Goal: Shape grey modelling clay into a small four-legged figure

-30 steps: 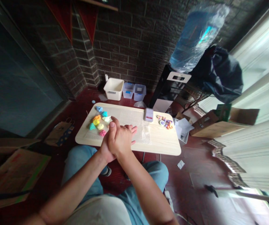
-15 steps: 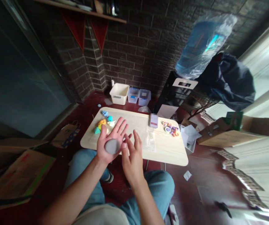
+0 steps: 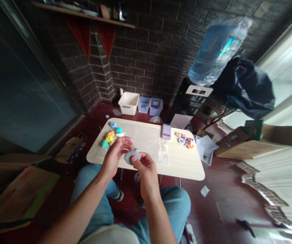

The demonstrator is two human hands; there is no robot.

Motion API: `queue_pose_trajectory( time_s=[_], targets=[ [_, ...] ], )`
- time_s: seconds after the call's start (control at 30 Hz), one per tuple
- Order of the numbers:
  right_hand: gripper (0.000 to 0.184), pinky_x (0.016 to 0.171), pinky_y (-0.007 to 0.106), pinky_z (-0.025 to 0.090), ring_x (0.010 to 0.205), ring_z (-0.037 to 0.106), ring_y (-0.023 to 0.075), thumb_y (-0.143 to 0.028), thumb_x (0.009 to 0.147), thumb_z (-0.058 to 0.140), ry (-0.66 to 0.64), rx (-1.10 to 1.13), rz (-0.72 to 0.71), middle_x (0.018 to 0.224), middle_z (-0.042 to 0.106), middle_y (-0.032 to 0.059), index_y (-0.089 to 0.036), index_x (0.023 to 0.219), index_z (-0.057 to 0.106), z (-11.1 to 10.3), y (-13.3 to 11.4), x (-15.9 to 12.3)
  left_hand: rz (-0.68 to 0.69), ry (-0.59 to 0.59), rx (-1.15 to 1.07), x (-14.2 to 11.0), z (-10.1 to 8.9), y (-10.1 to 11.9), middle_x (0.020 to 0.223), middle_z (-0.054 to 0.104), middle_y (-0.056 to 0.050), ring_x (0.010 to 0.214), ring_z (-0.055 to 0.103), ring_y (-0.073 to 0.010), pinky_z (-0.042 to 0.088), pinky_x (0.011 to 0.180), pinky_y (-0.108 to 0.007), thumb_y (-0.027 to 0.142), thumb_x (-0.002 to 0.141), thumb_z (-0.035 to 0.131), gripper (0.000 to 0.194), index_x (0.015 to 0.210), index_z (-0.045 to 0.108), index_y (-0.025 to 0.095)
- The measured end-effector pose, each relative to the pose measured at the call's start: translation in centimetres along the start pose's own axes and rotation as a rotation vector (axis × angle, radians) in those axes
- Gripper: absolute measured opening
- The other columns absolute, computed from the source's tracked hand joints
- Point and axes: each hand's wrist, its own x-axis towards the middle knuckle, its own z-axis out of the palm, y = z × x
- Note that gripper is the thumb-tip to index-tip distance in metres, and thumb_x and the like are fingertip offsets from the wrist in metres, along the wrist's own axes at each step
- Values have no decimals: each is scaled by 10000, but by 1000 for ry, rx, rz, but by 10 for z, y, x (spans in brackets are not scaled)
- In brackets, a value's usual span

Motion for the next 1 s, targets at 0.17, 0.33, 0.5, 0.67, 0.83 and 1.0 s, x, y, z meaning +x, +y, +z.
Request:
queue_pose_trajectory(
  time_s=[0.17,0.33,0.5,0.67,0.83,1.0],
  targets=[
    [291,705,270,383,707,550,136,-356,613,858,71,14,-1,755,656,-29,-213,760,652,-10,-7,7,-79,-177,246,-8,-11,10,752,687,-25,714,607,-156,416,626,-251,506,811,654,339,829,704,171],
    [294,705,277,385,732,563,148,-415,633,840,63,-38,27,792,676,-10,-220,798,694,-14,-9,9,-156,-156,200,-7,-7,16,705,700,-25,656,612,-148,445,600,-250,430,698,779,305,806,720,152],
    [319,662,278,361,666,523,143,-516,715,755,9,-151,33,702,658,15,-198,726,722,-21,-7,11,-148,-153,190,-5,-5,14,682,707,-22,641,622,-144,478,621,-254,402,696,786,267,790,740,157],
    [335,663,294,359,640,507,149,-535,734,729,23,-237,-19,654,642,14,-199,732,738,-24,-4,14,-147,-143,195,-6,-4,14,663,706,-24,625,622,-152,478,615,-262,400,686,794,265,778,749,156],
    [363,661,285,369,666,514,147,-552,735,724,10,-232,1,676,638,15,-189,730,724,-23,-6,15,-135,-137,209,-4,-5,9,659,700,-24,624,620,-149,465,603,-255,415,696,785,277,786,746,156],
    [342,594,248,359,628,512,130,-511,685,789,-7,-113,125,644,612,0,-186,710,685,-31,-7,22,-155,-131,181,8,-7,-5,666,696,-29,608,617,-135,434,579,-238,431,700,780,293,770,738,149]
  ],
)
